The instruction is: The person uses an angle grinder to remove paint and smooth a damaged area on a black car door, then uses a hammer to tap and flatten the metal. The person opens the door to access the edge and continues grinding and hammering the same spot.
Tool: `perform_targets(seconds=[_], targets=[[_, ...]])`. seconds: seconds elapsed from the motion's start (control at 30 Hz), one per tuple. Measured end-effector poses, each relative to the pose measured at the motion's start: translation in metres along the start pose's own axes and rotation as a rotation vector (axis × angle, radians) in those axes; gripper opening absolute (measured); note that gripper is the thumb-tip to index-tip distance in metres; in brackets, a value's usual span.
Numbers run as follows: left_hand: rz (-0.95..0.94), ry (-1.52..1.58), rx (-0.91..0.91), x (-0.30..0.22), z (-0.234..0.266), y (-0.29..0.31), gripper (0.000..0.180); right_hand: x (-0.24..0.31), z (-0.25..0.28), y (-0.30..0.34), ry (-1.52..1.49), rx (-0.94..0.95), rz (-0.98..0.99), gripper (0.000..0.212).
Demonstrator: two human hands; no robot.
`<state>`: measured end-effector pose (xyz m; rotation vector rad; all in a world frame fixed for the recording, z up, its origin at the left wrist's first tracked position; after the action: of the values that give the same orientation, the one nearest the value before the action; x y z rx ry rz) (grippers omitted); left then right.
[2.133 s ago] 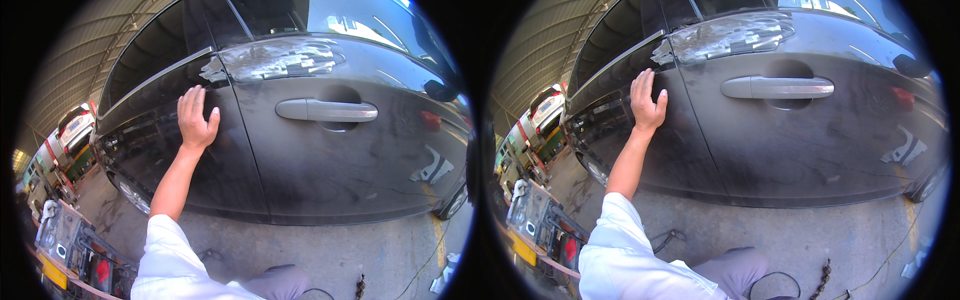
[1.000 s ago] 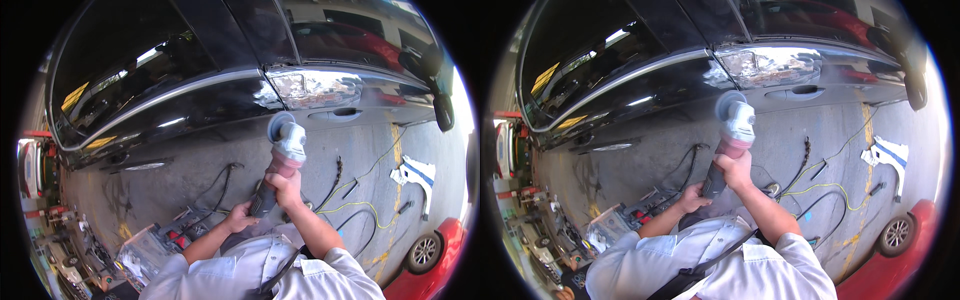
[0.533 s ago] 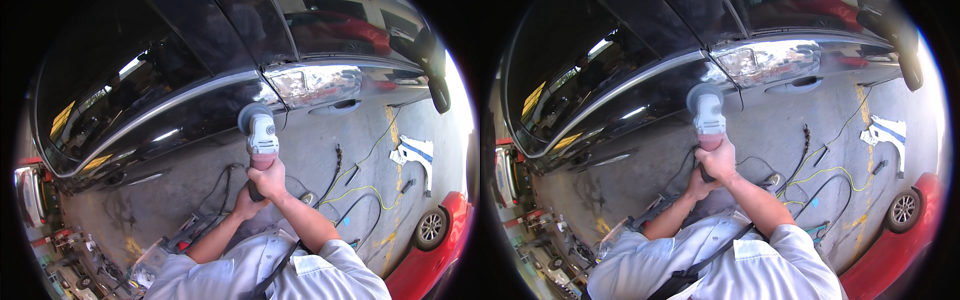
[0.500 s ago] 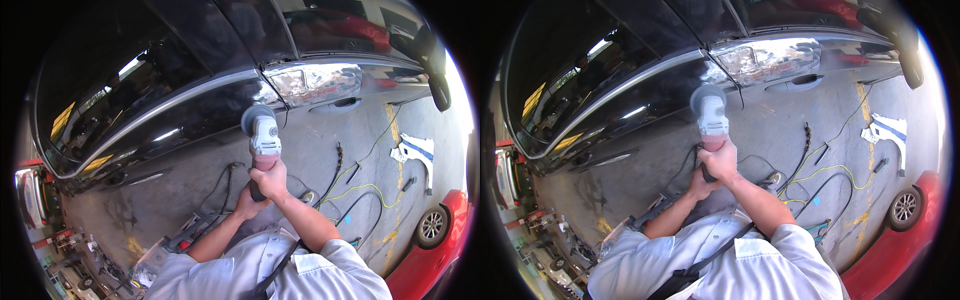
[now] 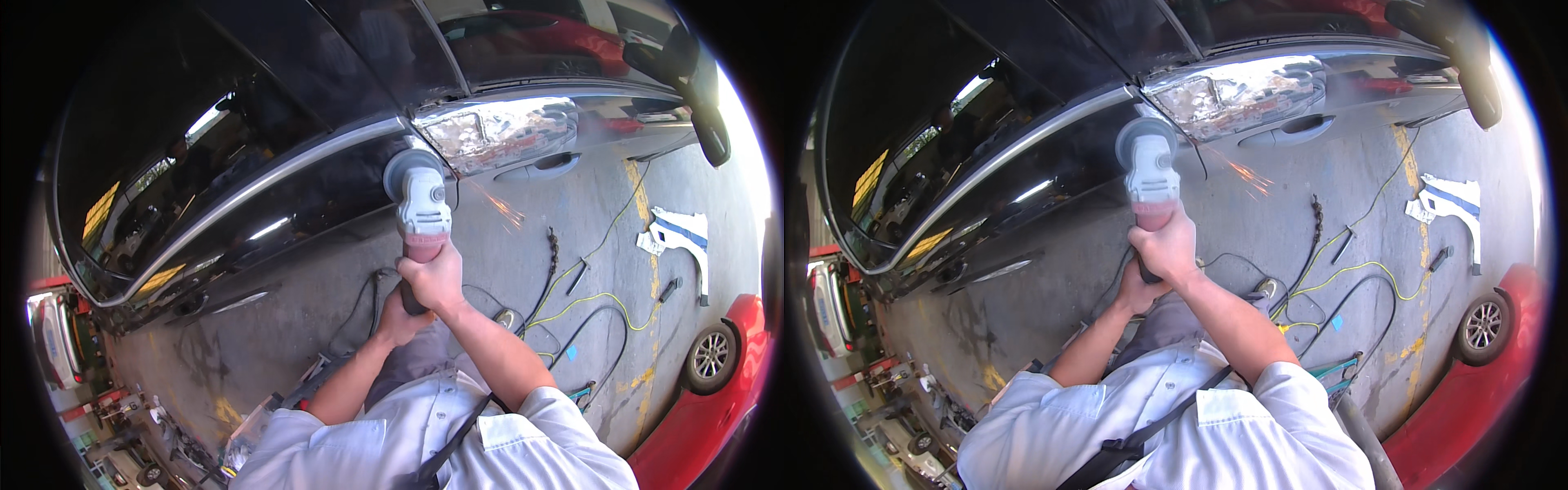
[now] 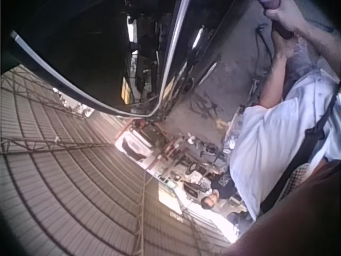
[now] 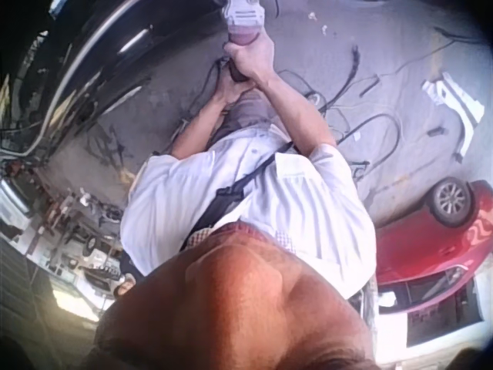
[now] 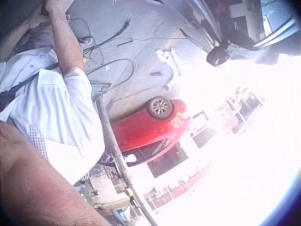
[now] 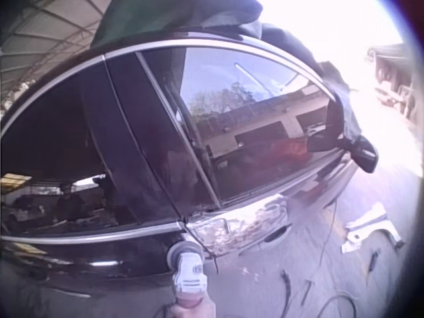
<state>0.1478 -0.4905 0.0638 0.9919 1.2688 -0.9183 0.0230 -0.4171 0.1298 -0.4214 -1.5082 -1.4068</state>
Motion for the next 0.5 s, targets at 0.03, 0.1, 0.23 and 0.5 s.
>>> perform_targets(seconds=[0.03, 0.1, 0.23, 0.5], targets=[[0.046, 0.021, 0.038, -0.003, -0.005, -0.001, 0.056, 0.010, 0.001, 0.000, 0.009, -0.004, 0.029, 0.054], [0.002, 0.039, 0.001, -0.020, -0.008, 0.001, 0.055, 0.026, 0.001, 0.008, -0.002, 0.009, 0.090, 0.056], [-0.038, 0.095, -0.032, -0.040, -0.007, 0.000, 0.052, 0.034, 0.000, 0.009, 0.126, 0.007, -0.046, 0.057], [0.194, 0.157, 0.062, -0.038, -0.021, 0.009, 0.033, 0.038, 0.008, 0.014, 0.133, -0.030, -0.044, 0.058]])
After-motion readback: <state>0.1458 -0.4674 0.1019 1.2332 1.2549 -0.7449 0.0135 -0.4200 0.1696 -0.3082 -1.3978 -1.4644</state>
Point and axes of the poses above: each hand's wrist, its own y-axis away from the middle knuckle, its own z-axis out of the back of the hand, x = y × z, the point moved 8 cm from there along -y, towards the middle knuckle, and after that the axes turned 12 degrees about -z, right-handed, at the moved point
